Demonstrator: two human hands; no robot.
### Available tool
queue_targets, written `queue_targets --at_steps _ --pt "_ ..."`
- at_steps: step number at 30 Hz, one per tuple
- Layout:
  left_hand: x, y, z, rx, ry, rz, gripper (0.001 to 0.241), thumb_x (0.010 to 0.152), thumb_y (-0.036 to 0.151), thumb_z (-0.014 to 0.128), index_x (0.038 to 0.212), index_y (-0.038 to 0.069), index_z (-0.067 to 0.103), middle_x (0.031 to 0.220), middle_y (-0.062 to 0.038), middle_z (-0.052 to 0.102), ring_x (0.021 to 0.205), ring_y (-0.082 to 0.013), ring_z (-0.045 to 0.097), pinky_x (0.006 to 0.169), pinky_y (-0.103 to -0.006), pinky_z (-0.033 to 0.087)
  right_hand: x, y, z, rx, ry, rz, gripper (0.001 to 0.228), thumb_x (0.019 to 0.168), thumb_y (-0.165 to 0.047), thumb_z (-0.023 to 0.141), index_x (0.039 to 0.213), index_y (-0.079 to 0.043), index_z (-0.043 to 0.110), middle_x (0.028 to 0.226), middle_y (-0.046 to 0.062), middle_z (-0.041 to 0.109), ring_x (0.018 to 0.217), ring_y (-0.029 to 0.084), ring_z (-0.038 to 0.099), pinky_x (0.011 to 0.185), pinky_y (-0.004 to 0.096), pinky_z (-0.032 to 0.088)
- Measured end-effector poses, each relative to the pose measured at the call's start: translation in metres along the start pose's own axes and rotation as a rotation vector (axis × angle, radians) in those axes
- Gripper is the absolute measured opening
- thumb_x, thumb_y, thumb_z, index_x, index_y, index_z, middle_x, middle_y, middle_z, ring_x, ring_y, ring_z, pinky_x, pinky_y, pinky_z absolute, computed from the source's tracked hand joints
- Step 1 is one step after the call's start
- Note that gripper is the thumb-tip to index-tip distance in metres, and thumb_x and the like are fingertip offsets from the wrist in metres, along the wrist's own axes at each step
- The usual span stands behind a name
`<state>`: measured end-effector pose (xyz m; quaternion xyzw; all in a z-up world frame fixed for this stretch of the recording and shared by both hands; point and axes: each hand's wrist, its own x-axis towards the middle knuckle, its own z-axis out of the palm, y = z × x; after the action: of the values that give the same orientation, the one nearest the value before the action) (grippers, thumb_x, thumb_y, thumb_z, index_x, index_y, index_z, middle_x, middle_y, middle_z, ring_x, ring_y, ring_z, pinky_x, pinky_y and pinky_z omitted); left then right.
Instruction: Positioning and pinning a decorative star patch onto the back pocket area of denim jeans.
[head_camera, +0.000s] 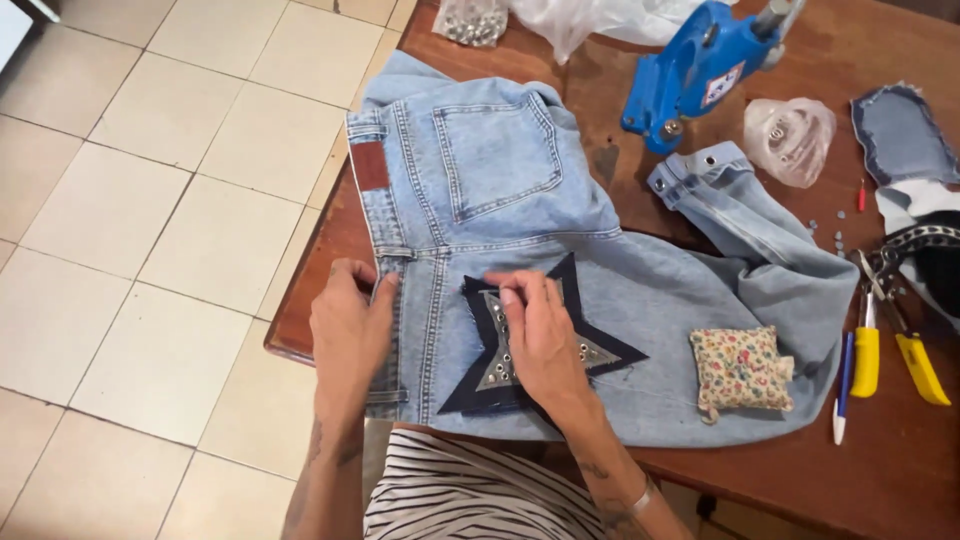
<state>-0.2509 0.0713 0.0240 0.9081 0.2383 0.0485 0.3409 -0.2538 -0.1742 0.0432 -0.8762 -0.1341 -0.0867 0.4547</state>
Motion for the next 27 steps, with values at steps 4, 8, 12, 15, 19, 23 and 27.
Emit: queue_targets --at_steps 4,8,12,15,19,23,27 --pt "0.005 -0.009 0.006 -0.272 -0.045 -0.164 0.036 0.111 0.051 0.084 0.124 0.018 0.075 0.109 -0.020 0.090 0.108 -0.0477 0.087 0.094 -0.0610 0.063 -0.001 0.014 0.001 0.034 -0.069 0.024 0.017 0.130 -0.021 0.057 0.127 -0.011 0.070 0.130 0.012 0.091 0.124 0.037 0.081 0.110 0.050 0.062" --pt "0.011 -0.003 -0.004 -0.633 -0.209 -0.268 0.073 0.091 0.049 0.106 0.145 0.007 0.082 0.099 -0.015 0.092 0.087 -0.0256 0.088 0.080 -0.0449 0.071 0.000 0.007 -0.004 0.042 -0.081 0.033 0.018 0.131 -0.024 0.055 0.128 -0.012 0.069 0.133 0.009 0.093 0.127 0.036 0.082 0.114 0.049 0.060" --pt "0.011 0.027 -0.017 -0.611 -0.317 -0.269 0.049 0.076 0.038 0.112 0.101 0.001 0.092 0.086 -0.017 0.085 0.083 -0.0316 0.084 0.077 -0.0468 0.067 -0.001 0.008 -0.003 0.028 -0.105 -0.015 0.017 0.131 -0.024 0.056 0.127 -0.013 0.068 0.134 0.010 0.092 0.127 0.037 0.081 0.115 0.051 0.059" --pt "0.027 0.018 0.004 -0.397 -0.231 -0.224 0.074 0.069 0.048 0.115 0.122 0.005 0.088 0.103 -0.023 0.086 0.107 -0.0471 0.088 0.090 -0.0549 0.065 -0.001 0.012 -0.002 0.014 -0.118 -0.053 0.016 0.131 -0.024 0.055 0.128 -0.014 0.068 0.137 0.009 0.092 0.126 0.036 0.082 0.113 0.051 0.055" --pt "0.023 0.027 0.002 -0.440 -0.285 -0.259 0.044 0.081 0.045 0.106 0.105 0.012 0.092 0.093 -0.014 0.087 0.095 -0.0372 0.087 0.082 -0.0500 0.067 0.000 0.015 -0.003 0.046 -0.111 -0.035 0.016 0.131 -0.025 0.056 0.127 -0.015 0.069 0.133 0.007 0.094 0.125 0.034 0.085 0.114 0.050 0.056" --pt "0.012 0.068 -0.031 -0.589 -0.370 -0.369 0.050 0.075 0.027 0.113 0.108 -0.004 0.092 0.097 -0.023 0.085 0.092 -0.0383 0.087 0.078 -0.0522 0.069 -0.003 0.028 0.001 0.090 -0.107 -0.028 0.018 0.132 -0.028 0.054 0.126 -0.016 0.067 0.131 0.004 0.096 0.126 0.031 0.087 0.116 0.048 0.056" --pt "0.042 0.035 0.020 -0.347 -0.334 -0.241 0.051 0.074 0.033 0.113 0.112 0.004 0.096 0.108 -0.024 0.091 0.112 -0.0492 0.091 0.083 -0.0587 0.069 -0.002 0.028 0.000 0.128 -0.111 -0.014 0.019 0.132 -0.029 0.050 0.129 -0.016 0.064 0.130 0.004 0.098 0.126 0.032 0.089 0.117 0.048 0.055"
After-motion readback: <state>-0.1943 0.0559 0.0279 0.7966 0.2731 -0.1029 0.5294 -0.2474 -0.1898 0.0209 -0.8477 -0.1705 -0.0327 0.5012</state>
